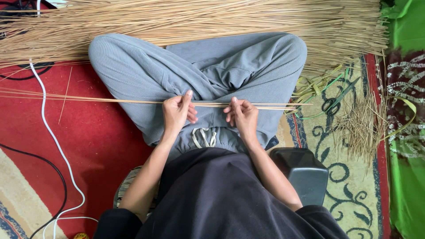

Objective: Tying and weaving thin wooden sticks together to form a bundle or mat

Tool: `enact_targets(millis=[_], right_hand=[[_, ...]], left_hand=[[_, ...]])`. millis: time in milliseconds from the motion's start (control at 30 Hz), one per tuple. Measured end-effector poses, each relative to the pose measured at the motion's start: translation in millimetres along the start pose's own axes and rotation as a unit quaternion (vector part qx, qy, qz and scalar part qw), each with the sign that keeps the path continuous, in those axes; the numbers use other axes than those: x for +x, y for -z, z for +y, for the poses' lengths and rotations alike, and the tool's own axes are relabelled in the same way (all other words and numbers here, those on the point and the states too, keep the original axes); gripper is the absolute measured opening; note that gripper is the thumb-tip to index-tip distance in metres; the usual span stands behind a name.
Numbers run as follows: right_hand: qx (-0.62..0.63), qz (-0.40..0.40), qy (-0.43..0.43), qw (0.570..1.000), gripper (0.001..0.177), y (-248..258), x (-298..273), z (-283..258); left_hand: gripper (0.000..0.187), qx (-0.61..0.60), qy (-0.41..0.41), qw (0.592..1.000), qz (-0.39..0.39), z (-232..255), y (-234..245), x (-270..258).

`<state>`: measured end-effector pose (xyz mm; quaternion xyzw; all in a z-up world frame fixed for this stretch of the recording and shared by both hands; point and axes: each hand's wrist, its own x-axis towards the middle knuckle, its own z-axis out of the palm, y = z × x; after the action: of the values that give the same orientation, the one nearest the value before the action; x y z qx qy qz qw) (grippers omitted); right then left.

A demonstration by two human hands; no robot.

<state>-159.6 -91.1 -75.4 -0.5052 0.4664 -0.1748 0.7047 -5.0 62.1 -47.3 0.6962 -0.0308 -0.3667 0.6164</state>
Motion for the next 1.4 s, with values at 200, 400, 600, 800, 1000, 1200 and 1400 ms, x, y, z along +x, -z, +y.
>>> enact_targets(millis=[200,400,600,800,1000,1200,1400], right_hand=[[-0.085,-0.004,0.128,0.988,0.022,-29.7,80.4,-28.7],[-0.223,0.011,0.239,0.945,0.007,-45.4,184.3,-32.7],[-0.508,0.027,0.357,0.784,0.014,-47.0,237.3,-19.7],[-0.601,-0.031,0.348,0.719,0.022,-32.6,264.2,1.0],[-0.666,-0.038,0.306,0.679,0.01,-31.8,263.8,4.2],[-0.641,-0.019,0.305,0.704,0.009,-33.1,261.7,4.2],[-0.665,-0.045,0.215,0.714,0.017,-31.8,261.6,6.2]], left_hand=[[0.043,0.089,-0.13,0.986,-0.052,18.1,-29.0,72.6],[0.013,0.339,-0.311,0.887,0.022,-2.5,-49.8,184.8],[0.004,0.448,-0.363,0.816,0.028,-45.2,-66.9,253.0],[0.024,0.504,-0.341,0.793,0.003,-67.7,-77.0,263.5],[0.036,0.532,-0.335,0.777,-0.016,-69.8,-68.3,261.2],[0.021,0.496,-0.309,0.812,-0.021,-60.5,-70.0,250.8],[0.007,0.504,-0.28,0.817,-0.011,-86.2,-66.0,267.9]])
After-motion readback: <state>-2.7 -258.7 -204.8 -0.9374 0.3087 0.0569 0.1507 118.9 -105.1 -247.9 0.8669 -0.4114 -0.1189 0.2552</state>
